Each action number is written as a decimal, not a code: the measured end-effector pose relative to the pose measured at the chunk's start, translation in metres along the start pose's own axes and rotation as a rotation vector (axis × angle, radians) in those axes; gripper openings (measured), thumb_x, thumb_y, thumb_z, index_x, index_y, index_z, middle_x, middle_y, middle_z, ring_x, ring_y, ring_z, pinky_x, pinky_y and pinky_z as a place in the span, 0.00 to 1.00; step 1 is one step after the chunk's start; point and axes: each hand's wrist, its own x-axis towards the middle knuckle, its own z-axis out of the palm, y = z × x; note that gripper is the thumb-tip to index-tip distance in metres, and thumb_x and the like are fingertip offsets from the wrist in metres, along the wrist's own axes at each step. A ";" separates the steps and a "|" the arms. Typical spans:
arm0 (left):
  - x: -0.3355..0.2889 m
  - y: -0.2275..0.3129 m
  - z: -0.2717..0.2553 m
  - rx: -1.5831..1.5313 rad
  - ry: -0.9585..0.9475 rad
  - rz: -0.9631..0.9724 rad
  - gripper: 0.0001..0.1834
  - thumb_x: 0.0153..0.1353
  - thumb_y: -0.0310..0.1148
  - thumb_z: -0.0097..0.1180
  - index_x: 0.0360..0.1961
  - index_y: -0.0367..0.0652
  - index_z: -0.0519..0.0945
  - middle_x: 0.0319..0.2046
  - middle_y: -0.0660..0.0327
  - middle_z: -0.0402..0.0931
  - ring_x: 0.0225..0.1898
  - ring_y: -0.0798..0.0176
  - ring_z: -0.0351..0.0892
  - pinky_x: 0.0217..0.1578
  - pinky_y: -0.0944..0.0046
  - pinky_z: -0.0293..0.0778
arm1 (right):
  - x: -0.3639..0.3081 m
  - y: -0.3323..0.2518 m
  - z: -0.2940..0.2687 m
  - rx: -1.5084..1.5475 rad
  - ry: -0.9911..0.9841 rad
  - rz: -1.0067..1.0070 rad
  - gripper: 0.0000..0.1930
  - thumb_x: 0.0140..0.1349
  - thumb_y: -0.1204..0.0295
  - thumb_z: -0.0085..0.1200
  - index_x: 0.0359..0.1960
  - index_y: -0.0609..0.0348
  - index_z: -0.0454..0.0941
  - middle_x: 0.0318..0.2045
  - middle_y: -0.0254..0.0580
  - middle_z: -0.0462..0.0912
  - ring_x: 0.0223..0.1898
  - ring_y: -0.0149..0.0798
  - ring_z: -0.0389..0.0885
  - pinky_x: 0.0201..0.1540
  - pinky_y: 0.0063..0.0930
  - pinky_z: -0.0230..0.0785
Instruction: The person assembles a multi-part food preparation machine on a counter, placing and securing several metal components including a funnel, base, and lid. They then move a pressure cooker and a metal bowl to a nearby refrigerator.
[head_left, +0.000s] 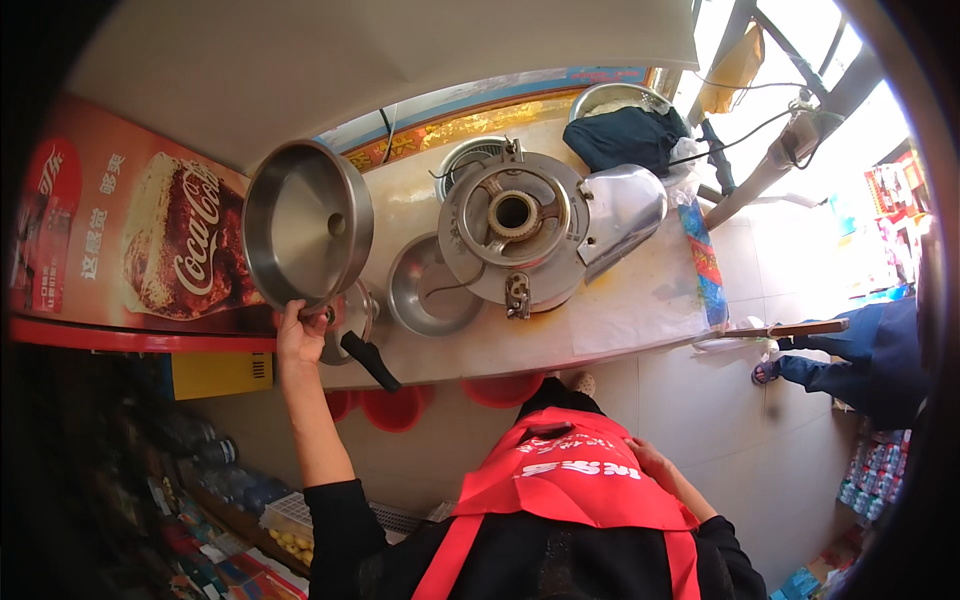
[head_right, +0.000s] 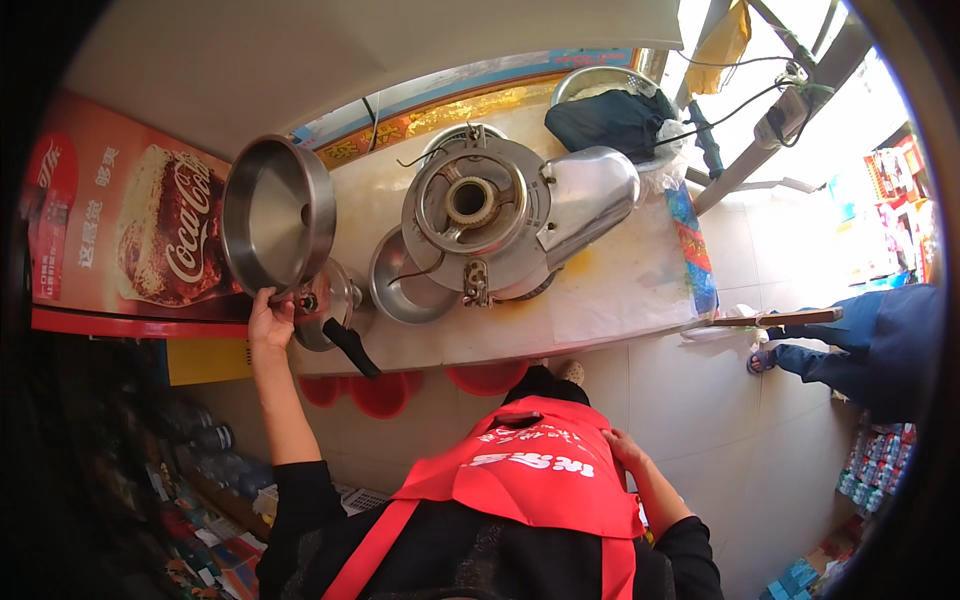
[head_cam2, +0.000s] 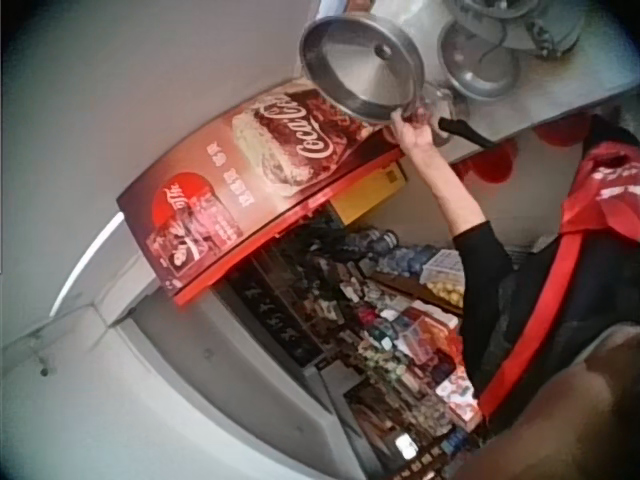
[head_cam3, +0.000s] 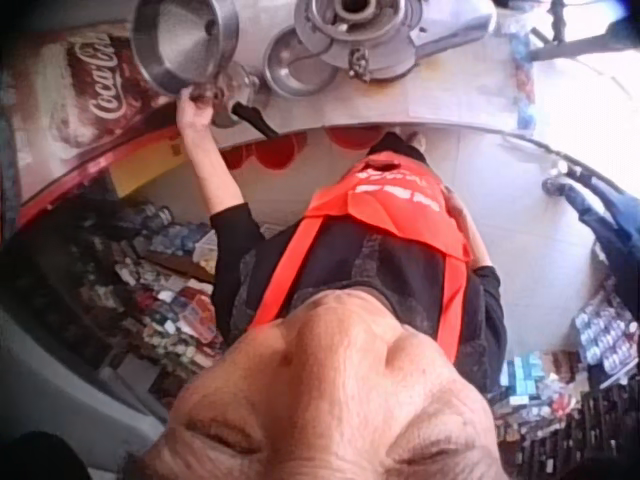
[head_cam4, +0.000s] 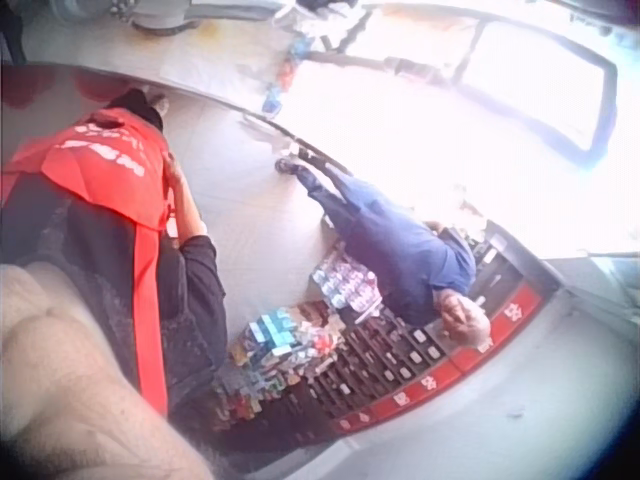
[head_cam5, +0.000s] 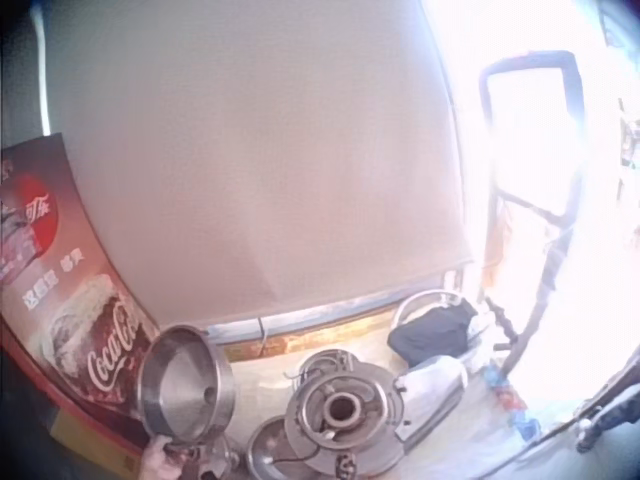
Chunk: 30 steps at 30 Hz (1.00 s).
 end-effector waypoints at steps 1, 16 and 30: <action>-0.012 0.008 0.011 -0.087 -0.195 -0.074 0.09 0.62 0.32 0.53 0.39 0.40 0.78 0.37 0.54 0.81 0.26 0.60 0.83 0.24 0.66 0.82 | 0.006 -0.011 -0.001 -0.041 0.057 -0.023 0.23 0.68 0.59 0.52 0.54 0.66 0.74 0.48 0.51 0.82 0.50 0.44 0.80 0.52 0.34 0.72; -0.048 -0.016 0.124 0.023 -0.788 -0.393 0.29 0.68 0.49 0.49 0.47 0.27 0.78 0.46 0.30 0.75 0.35 0.52 0.85 0.32 0.59 0.86 | -0.080 -0.282 -0.046 -0.300 0.390 -0.879 0.14 0.68 0.66 0.50 0.47 0.63 0.79 0.38 0.53 0.84 0.39 0.47 0.83 0.44 0.36 0.73; -0.076 0.016 0.182 0.778 -0.677 0.122 0.28 0.61 0.38 0.54 0.61 0.40 0.67 0.47 0.57 0.77 0.43 0.59 0.81 0.37 0.59 0.81 | -0.165 -0.518 -0.001 0.046 0.113 -1.545 0.29 0.70 0.61 0.48 0.70 0.53 0.58 0.61 0.46 0.71 0.58 0.39 0.73 0.58 0.35 0.67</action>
